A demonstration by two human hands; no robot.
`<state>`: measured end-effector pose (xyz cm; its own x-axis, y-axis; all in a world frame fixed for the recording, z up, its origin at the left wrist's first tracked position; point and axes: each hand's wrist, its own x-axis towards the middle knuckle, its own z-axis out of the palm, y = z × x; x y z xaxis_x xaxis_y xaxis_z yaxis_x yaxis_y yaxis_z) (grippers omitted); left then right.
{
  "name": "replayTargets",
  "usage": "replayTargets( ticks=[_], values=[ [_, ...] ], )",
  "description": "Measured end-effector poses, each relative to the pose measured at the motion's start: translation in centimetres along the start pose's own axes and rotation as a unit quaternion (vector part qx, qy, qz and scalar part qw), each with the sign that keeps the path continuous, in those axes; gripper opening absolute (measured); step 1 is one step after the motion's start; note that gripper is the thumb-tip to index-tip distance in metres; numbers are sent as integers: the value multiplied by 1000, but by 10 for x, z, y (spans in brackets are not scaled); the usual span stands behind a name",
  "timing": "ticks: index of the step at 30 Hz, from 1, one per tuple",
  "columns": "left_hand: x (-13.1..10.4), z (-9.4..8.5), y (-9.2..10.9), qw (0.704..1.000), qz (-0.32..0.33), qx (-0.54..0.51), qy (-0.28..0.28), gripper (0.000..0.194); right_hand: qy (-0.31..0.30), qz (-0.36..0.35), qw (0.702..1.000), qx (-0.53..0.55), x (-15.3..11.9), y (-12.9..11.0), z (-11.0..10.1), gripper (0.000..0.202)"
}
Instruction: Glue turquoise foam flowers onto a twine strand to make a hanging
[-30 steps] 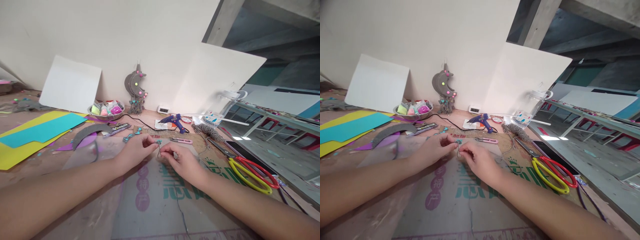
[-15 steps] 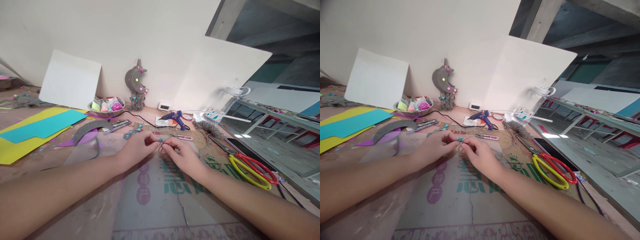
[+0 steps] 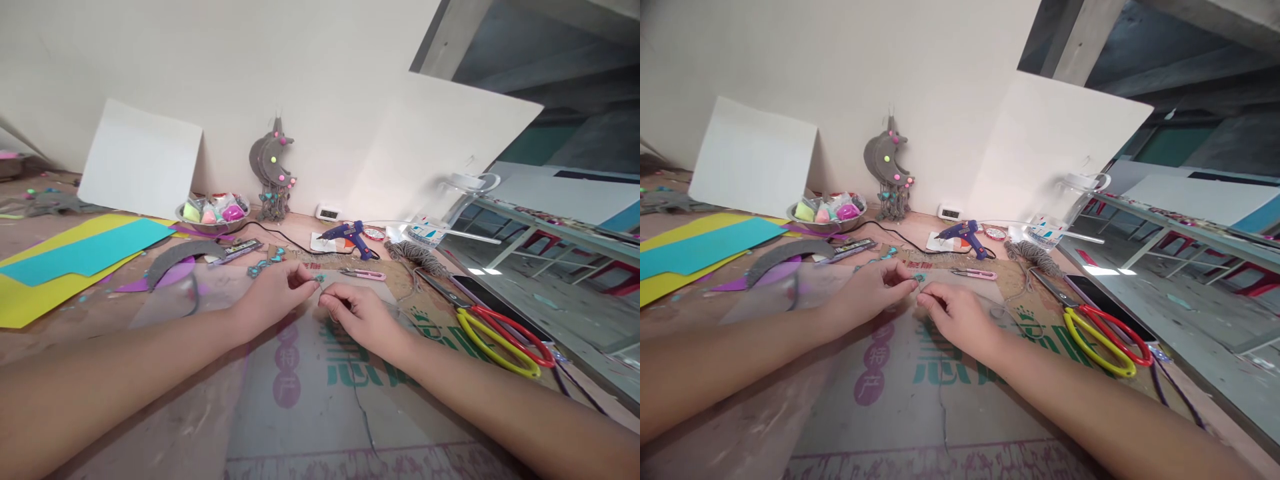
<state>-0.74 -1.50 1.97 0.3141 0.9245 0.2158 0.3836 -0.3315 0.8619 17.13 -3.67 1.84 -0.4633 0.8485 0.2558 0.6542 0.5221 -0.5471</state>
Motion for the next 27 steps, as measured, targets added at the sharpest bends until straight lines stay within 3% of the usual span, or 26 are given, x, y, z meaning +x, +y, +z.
replayTargets(
  ticks=[14,17,19,22,25,27],
  values=[
    [1,1,-2,999,19,-33,-28,13,-37,-59,993,-93,1,-1,1,27],
    [3,1,-4,998,-2,-51,-26,15,-31,-104,978,-176,-3,-5,0,28],
    [4,1,-5,997,-18,-74,-30,17,-19,-153,952,-265,-6,-10,-6,30],
    [5,2,-7,992,-33,-120,-38,18,21,-208,908,-364,-11,-14,-27,35],
    [4,2,-6,987,-46,-145,-43,18,119,-201,919,-319,-7,-5,-58,29],
    [3,3,-5,986,-50,-150,-46,18,208,-117,931,-275,-1,10,-76,32]
  ],
)
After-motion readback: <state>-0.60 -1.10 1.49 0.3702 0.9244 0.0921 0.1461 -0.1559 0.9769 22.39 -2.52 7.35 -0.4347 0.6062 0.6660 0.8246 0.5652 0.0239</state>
